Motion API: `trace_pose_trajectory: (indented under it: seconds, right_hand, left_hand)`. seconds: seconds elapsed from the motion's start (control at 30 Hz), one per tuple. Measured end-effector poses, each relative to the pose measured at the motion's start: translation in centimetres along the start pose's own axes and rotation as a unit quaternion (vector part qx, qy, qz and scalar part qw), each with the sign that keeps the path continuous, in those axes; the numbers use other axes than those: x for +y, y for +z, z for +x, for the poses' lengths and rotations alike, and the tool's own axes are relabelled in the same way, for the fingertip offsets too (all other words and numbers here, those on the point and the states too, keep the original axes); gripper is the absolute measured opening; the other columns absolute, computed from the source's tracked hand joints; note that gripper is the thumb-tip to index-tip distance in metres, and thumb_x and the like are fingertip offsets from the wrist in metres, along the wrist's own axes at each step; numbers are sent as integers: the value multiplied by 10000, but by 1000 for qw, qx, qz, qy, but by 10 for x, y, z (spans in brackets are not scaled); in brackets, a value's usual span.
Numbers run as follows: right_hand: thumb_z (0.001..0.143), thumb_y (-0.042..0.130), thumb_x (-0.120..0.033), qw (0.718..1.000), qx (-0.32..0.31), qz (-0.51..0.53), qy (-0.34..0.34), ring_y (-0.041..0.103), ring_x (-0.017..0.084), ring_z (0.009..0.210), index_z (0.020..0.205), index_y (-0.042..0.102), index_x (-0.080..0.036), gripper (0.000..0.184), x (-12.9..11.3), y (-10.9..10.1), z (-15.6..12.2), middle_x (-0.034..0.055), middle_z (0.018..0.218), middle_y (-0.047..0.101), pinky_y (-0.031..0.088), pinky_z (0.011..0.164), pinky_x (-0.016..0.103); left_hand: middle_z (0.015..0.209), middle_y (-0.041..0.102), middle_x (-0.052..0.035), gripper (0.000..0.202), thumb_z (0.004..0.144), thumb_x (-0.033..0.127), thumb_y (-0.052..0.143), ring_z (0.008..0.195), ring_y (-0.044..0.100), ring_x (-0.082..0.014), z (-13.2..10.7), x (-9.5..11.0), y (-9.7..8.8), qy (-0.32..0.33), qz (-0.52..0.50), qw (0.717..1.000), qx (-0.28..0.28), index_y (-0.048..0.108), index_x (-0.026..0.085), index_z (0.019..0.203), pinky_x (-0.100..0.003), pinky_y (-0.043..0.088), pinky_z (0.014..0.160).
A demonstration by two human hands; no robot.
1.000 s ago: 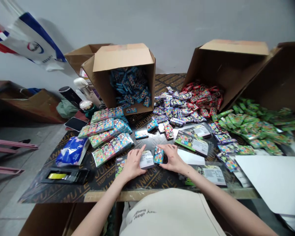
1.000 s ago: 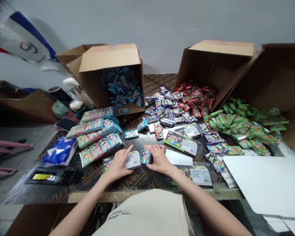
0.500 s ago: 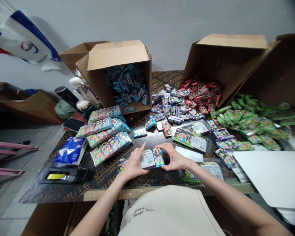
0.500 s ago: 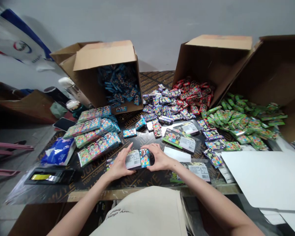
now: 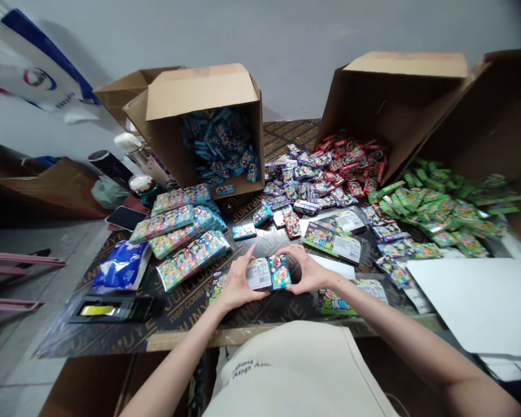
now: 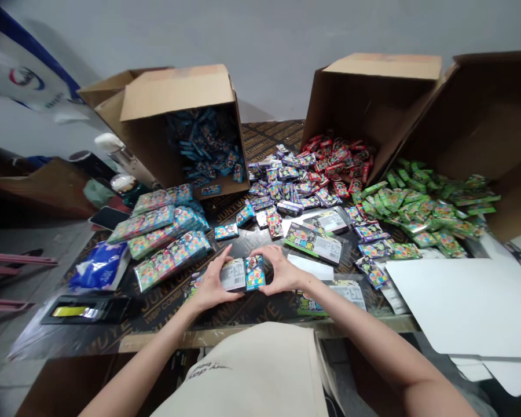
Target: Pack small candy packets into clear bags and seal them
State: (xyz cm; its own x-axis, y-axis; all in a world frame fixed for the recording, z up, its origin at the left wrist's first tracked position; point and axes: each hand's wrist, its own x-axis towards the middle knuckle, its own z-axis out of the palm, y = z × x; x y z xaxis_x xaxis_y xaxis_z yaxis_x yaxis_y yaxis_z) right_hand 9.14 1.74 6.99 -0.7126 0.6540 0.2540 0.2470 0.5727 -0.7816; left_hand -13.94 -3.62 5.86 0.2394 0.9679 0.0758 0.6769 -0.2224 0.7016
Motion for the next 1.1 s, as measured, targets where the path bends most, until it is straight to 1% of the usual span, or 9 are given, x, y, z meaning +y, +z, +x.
trace_pose_trajectory:
  seconds: [0.13,0.23,0.3,0.4,0.57,0.73,0.87,0.97,1.1]
  right_hand:
    - [496,712,-227,998,-31,54,12,436,248,1111,1224,397,-214,794,3,-8,-7,69,1208,473,284,979,381]
    - [515,706,-206,998,-24,56,34,432,252,1121,1261,359,-217,823,2,-16,-11,79,1241,454,276,982,395]
    - [521,706,-211,997,-46,50,35,436,250,1117,1280,338,-214,844,-1,-20,-10,83,1254,448,272,976,397]
    - [499,713,-247,997,-74,7,7,426,260,1116,1282,348,-208,864,-6,-21,-7,82,1249,458,227,986,408]
    - [573,662,-302,995,-48,-91,-18,443,272,1068,1256,383,-220,742,-17,-16,-4,85,1159,524,187,969,443]
    - [580,652,-315,995,-18,-101,-7,452,268,1064,1235,386,-228,713,-14,-2,-12,75,1167,522,187,969,437]
    - [545,662,-284,997,24,-69,20,458,265,1056,1181,419,-216,685,6,21,-21,73,1148,527,199,987,445]
    - [530,672,-259,998,24,-42,42,450,266,1074,1176,430,-205,692,23,35,-26,74,1152,522,227,992,443]
    - [588,701,-305,997,15,-30,64,416,266,1149,1299,332,-193,809,33,40,-29,102,1272,453,271,983,421]
  left_hand:
    - [1157,486,-67,1117,514,334,769,1078,470,-257,1,-2,-7,-6,-6,1000,-2,99,244,1404,-417,334,958]
    - [1157,479,-70,1117,503,340,775,1072,464,-259,-2,-2,-10,-4,-5,999,-33,119,244,1401,-414,334,953]
    - [1155,471,-68,1129,489,351,781,1055,462,-256,-4,0,-9,3,-3,999,-51,121,246,1400,-408,342,943]
    - [1140,462,-65,1166,478,366,780,1037,449,-258,-7,7,-3,18,9,998,-64,82,256,1406,-422,335,937]
    - [1141,450,-72,1176,483,394,765,1040,433,-279,-10,15,10,32,38,997,-58,52,264,1409,-439,323,925]
    - [1119,467,-67,1182,515,393,748,1025,445,-267,-6,7,13,5,35,999,-5,-10,246,1410,-416,330,909]
    - [1111,490,-65,1195,502,376,753,1022,452,-267,0,-1,16,18,51,998,-31,-10,236,1411,-409,316,910]
    - [1115,496,-76,1169,500,397,746,1026,449,-280,3,-6,19,38,78,994,-59,36,227,1413,-421,309,909]
    - [1130,498,-86,1091,536,396,727,1037,449,-278,5,-10,20,51,97,992,-67,97,216,1408,-416,313,912]
